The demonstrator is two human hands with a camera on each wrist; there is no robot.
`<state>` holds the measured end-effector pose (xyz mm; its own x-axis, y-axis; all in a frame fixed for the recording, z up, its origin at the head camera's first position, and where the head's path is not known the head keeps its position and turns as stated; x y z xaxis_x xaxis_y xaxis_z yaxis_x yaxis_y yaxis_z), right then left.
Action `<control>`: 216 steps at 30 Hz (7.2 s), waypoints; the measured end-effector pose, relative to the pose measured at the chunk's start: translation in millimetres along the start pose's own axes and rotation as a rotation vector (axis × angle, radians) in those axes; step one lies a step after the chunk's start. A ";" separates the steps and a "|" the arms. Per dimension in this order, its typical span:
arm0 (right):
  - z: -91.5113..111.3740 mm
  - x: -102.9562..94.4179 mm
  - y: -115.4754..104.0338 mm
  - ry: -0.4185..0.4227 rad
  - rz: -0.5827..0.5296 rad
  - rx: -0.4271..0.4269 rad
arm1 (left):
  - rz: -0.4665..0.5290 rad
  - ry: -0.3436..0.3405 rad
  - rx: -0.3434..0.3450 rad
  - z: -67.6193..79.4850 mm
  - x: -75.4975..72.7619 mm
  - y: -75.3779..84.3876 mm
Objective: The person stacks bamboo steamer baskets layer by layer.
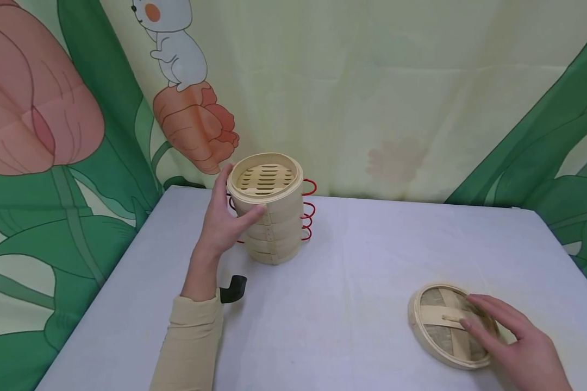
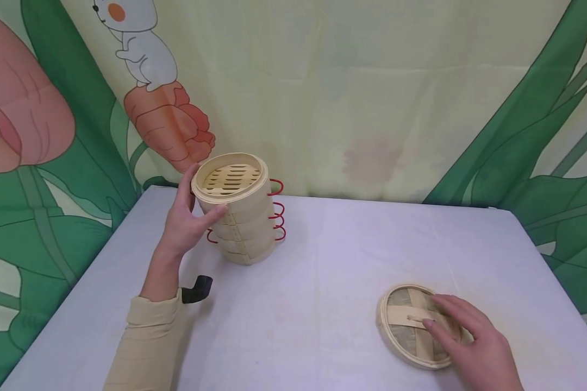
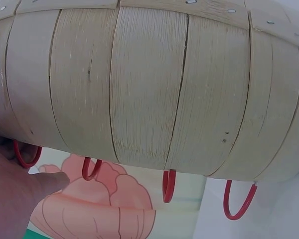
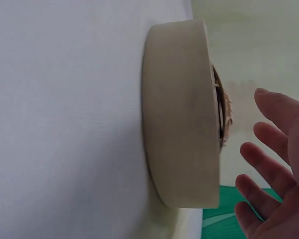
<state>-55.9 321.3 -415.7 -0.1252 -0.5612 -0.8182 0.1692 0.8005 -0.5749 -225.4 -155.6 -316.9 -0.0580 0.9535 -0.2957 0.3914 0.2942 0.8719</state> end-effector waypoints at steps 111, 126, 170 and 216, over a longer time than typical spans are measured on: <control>-60.0 -9.5 -174.7 0.185 -0.391 -0.481 | -0.001 -0.002 0.021 -0.9 2.0 -6.3; -66.9 -10.7 -187.6 0.186 -0.427 -0.491 | 0.012 0.005 0.031 -0.8 3.0 -7.2; -82.1 -12.2 -230.7 0.185 -0.506 -0.548 | -0.014 0.025 0.029 0.8 5.1 -6.8; -94.1 -9.8 -259.1 0.160 -0.566 -0.556 | 0.010 0.023 -0.003 1.3 4.9 -7.8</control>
<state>-190.5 139.2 -258.3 -0.1913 -0.9096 -0.3689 -0.4673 0.4149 -0.7807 -227.6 -153.2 -325.7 -0.0754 0.9576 -0.2782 0.3892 0.2851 0.8759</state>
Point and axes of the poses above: each hand's wrist, its own z-axis away from the middle knuckle, its own x-axis out of the palm, y = z × x, the point moved 4 cm from there along -z, towards the middle knuckle
